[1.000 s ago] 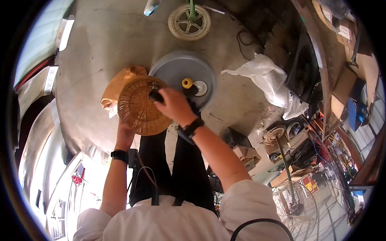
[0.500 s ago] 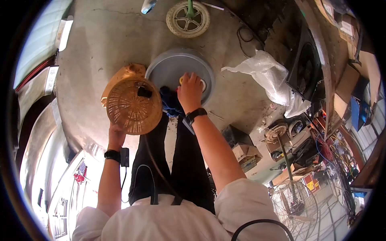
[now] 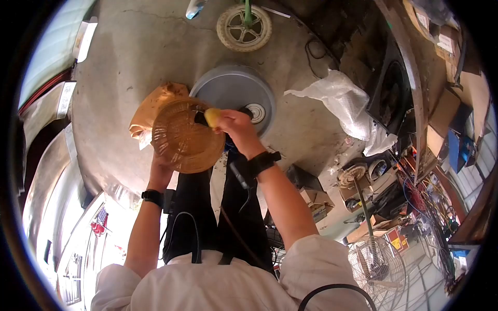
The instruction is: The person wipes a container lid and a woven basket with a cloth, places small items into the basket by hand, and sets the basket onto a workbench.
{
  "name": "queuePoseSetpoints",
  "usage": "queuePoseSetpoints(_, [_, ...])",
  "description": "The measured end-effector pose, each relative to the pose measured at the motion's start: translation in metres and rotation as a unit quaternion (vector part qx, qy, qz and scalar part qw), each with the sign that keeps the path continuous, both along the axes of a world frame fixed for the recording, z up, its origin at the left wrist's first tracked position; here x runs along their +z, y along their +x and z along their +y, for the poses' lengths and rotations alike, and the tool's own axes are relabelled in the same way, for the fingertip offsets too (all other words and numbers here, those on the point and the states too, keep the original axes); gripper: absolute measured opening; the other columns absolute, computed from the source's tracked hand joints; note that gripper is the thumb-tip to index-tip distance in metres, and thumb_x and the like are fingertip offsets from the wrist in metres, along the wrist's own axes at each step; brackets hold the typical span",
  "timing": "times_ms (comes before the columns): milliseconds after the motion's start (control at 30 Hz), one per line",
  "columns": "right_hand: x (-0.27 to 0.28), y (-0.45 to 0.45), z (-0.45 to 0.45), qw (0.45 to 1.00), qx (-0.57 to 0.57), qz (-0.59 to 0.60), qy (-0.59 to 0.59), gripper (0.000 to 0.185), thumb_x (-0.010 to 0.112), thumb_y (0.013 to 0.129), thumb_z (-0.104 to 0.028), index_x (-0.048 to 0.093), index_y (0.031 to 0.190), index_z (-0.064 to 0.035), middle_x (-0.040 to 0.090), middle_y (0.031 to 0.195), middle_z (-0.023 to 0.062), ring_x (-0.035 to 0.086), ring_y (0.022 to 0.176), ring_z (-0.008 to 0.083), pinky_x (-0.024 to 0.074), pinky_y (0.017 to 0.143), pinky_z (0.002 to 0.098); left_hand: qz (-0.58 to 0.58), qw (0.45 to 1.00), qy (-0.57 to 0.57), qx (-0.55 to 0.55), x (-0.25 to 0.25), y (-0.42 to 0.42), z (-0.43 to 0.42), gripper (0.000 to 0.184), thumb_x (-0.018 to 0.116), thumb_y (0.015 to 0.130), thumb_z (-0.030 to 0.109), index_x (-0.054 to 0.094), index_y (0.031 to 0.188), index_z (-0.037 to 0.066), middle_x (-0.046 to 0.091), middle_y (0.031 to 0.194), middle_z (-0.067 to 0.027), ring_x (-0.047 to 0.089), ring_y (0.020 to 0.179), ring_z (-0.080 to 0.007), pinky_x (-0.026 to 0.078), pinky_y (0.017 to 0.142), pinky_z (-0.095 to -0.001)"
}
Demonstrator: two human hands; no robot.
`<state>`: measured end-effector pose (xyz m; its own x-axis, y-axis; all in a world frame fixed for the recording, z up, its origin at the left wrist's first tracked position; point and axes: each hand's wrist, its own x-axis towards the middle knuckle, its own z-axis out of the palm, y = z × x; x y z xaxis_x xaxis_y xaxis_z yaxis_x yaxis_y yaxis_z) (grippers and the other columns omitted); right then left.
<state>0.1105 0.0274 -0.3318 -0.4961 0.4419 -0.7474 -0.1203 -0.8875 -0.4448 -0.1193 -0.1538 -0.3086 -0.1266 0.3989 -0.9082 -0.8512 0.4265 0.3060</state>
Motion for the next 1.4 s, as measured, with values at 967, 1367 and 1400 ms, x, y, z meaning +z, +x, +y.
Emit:
queuePoseSetpoints(967, [-0.070,0.035,-0.045,0.699,0.282,-0.473,0.455,0.060,0.078,0.069,-0.022,0.050,0.118,-0.0020,0.055,0.109,0.0168,0.056,0.101,0.0343,0.0490,0.083,0.0416,0.033,0.999,-0.012,-0.006,-0.015,-0.037,-0.036,0.079,0.044,0.064,-0.003,0.037,0.141,0.017,0.047,0.138,-0.0103,0.044,0.129,-0.0292,0.042,0.100,-0.0554])
queuePoseSetpoints(1367, [-0.014,-0.103,-0.074,0.667,0.375,-0.257,0.590,0.064,0.076,0.070,-0.025,0.050,0.123,0.0011,0.053,0.111,0.0136,0.054,0.101,0.0286,0.0490,0.085,0.0379,0.014,0.999,0.026,-0.026,-0.023,0.000,-0.020,0.077,0.044,0.062,-0.006,0.040,0.138,0.010,0.053,0.125,-0.0084,0.051,0.118,-0.0264,0.044,0.099,-0.0390])
queuePoseSetpoints(1400, [-0.019,-0.107,-0.076,0.670,0.390,-0.258,0.577,0.064,0.075,0.070,-0.025,0.050,0.123,0.0006,0.053,0.112,0.0137,0.054,0.102,0.0286,0.0491,0.084,0.0378,-0.008,1.000,0.019,-0.008,-0.020,0.001,-0.018,0.078,0.043,0.062,-0.006,0.039,0.138,0.010,0.053,0.126,-0.0086,0.051,0.119,-0.0265,0.044,0.100,-0.0393])
